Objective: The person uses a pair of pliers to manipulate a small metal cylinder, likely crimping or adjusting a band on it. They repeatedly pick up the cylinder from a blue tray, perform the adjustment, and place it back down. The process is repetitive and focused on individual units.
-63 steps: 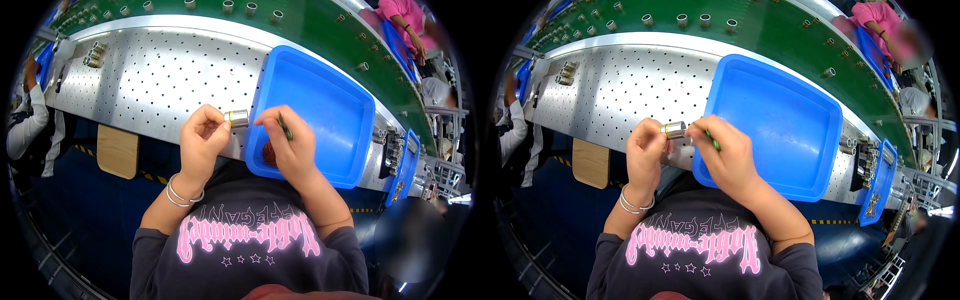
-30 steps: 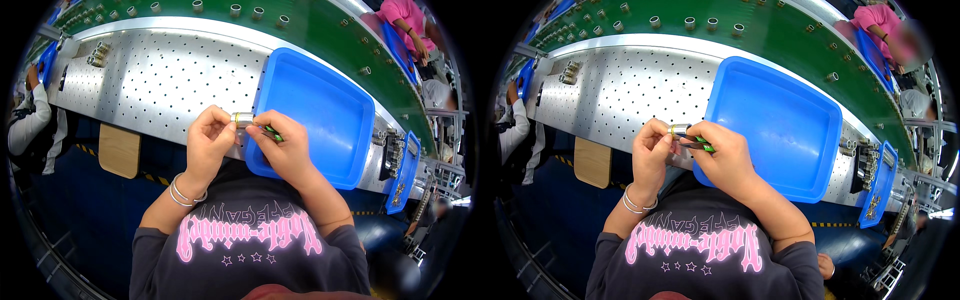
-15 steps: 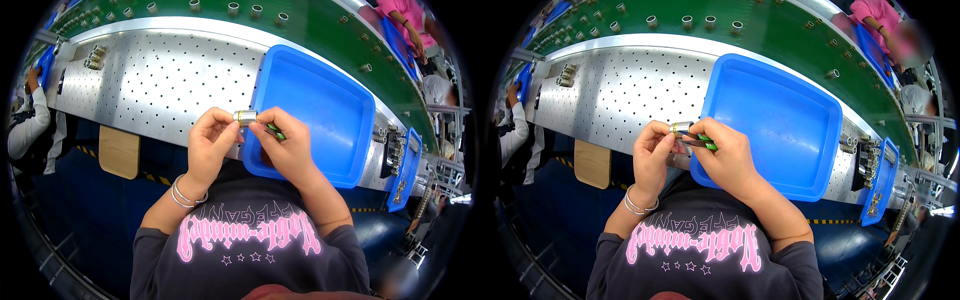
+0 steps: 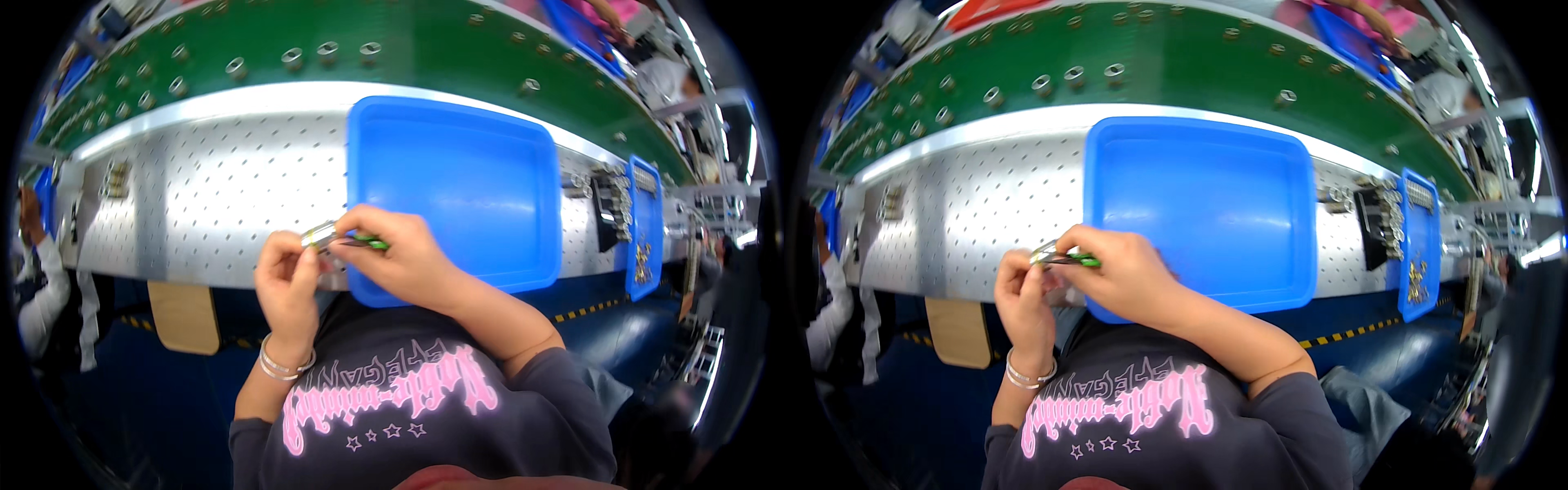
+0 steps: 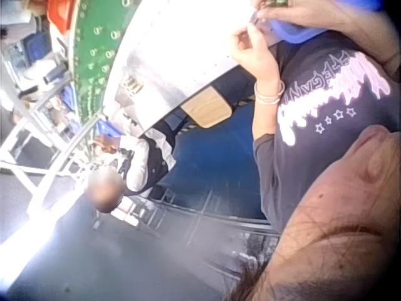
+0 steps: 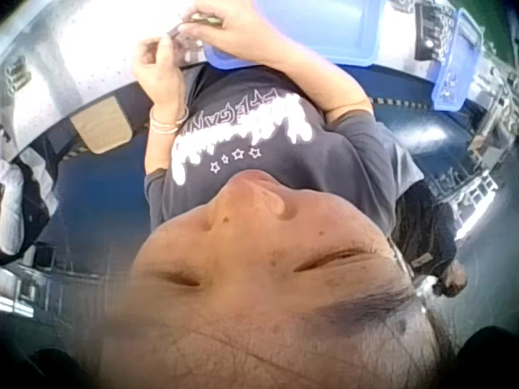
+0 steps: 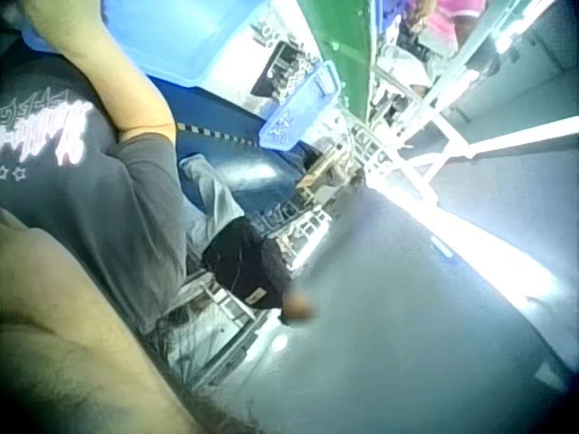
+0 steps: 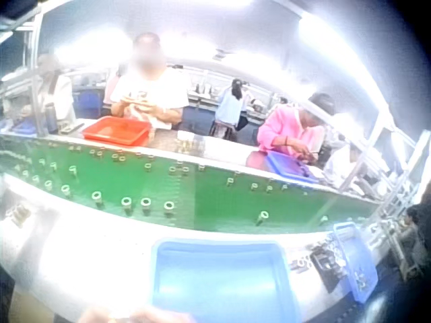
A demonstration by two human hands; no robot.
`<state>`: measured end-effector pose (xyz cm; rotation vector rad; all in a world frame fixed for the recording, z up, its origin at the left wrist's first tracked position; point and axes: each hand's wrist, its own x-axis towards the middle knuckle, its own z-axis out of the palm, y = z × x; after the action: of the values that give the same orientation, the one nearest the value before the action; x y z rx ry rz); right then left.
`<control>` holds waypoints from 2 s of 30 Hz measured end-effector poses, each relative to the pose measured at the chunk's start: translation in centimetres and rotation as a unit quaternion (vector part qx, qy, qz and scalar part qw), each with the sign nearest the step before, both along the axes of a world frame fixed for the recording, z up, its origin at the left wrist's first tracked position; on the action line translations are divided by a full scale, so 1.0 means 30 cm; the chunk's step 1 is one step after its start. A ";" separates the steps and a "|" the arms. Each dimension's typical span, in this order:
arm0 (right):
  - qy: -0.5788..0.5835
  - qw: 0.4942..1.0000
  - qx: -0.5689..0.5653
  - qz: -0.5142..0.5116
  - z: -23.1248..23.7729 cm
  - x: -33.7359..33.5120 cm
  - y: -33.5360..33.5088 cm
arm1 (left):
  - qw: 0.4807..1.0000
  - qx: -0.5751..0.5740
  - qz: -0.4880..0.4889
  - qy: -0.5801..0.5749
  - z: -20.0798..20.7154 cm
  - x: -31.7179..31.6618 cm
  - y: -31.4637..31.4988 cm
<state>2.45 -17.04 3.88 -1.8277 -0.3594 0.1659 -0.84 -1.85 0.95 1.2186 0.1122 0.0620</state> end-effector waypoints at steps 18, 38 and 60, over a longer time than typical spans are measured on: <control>-0.016 0.988 0.127 -0.083 0.027 -0.028 -0.140 | 0.993 0.087 -0.060 -0.046 -0.002 0.037 -0.121; -0.027 0.982 0.164 -0.087 0.028 -0.044 -0.186 | 0.975 -0.087 -0.189 0.074 0.013 0.060 -0.138; 0.108 0.972 0.207 -0.016 0.028 -0.012 -0.108 | 0.981 -0.050 -0.187 -0.025 0.054 0.050 -0.066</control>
<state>2.08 -20.28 4.73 -1.3870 -0.1922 0.2450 0.67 -3.82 2.56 1.1195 -0.1580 -0.2390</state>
